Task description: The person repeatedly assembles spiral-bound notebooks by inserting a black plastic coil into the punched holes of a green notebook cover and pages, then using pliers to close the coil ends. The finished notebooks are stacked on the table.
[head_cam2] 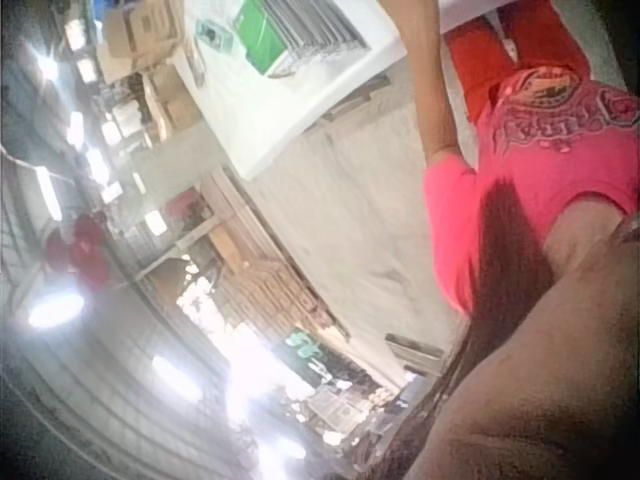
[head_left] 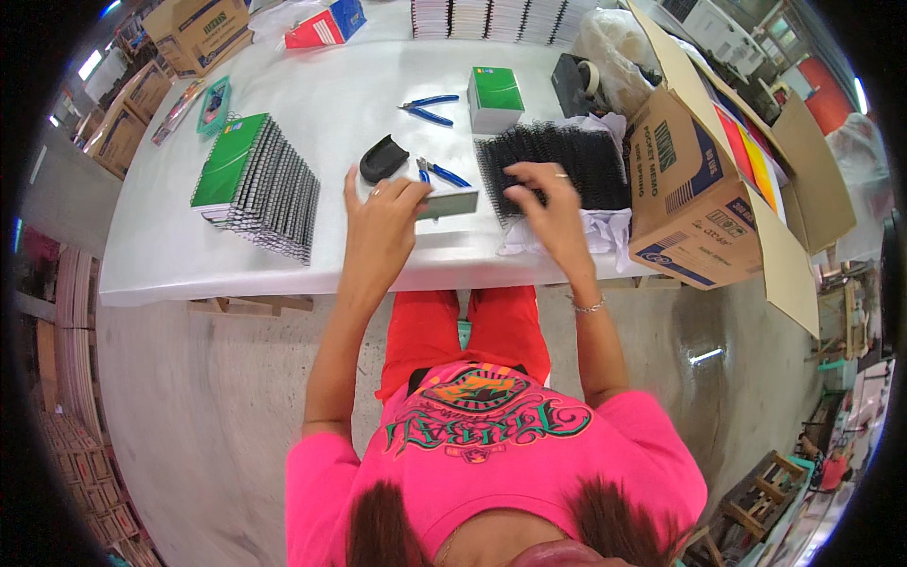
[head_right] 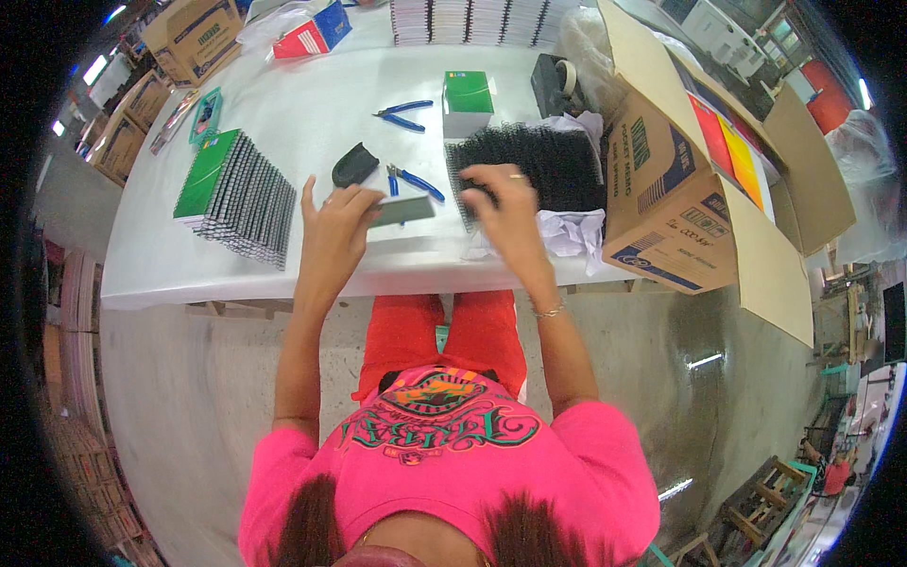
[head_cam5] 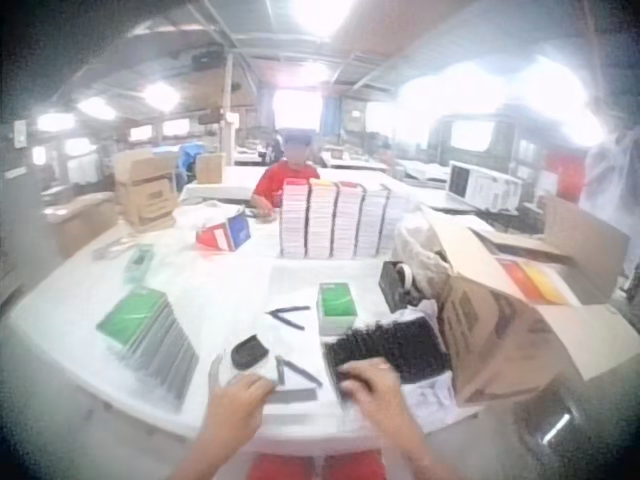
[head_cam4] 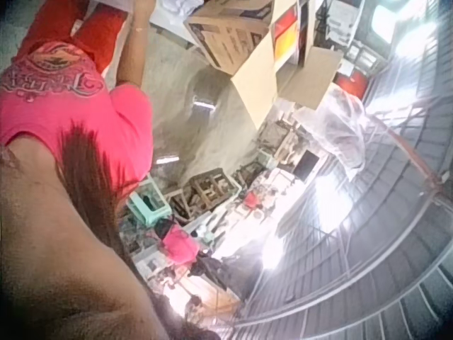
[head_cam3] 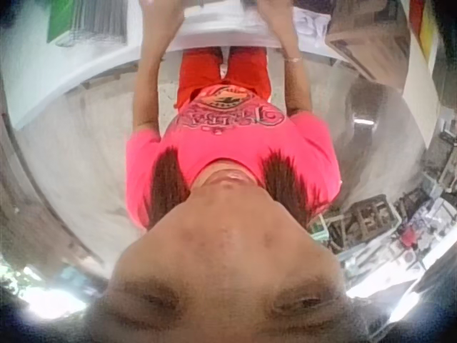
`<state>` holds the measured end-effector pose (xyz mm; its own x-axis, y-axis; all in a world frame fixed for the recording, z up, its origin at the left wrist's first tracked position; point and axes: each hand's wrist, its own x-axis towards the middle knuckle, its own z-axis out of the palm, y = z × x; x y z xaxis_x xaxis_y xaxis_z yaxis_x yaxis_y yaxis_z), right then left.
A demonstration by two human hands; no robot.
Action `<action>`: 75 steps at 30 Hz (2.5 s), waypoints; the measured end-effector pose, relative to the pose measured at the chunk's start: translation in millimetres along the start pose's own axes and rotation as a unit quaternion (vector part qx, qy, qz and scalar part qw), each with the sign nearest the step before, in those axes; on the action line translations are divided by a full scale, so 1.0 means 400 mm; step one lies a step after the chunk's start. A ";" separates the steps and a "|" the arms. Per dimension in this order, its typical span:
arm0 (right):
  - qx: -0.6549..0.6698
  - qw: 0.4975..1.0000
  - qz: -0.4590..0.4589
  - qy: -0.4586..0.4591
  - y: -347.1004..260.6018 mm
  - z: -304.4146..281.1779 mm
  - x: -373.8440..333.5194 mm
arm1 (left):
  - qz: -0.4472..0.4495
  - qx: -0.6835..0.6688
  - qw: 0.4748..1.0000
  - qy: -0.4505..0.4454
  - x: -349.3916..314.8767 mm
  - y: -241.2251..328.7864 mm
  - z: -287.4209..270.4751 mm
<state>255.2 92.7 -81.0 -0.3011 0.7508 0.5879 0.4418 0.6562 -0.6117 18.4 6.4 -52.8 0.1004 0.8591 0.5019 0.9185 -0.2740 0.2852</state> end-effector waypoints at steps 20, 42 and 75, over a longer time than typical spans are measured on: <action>-0.295 0.936 0.177 0.078 0.156 -0.020 -0.087 | -0.099 -0.003 0.994 -0.035 -0.147 -0.023 0.082; -0.175 0.954 0.195 0.143 0.210 -0.029 -0.062 | -0.149 -0.040 0.987 0.036 -0.145 0.035 0.147; 0.137 0.962 0.153 -0.178 -0.072 0.109 -0.085 | -0.177 0.027 0.976 0.127 -0.142 0.041 0.211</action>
<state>216.0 51.6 -106.4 -0.4839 0.8584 0.1702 0.3308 0.3595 -0.8725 60.3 -10.3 -145.5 -0.3176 0.7595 0.5677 0.8979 0.0485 0.4375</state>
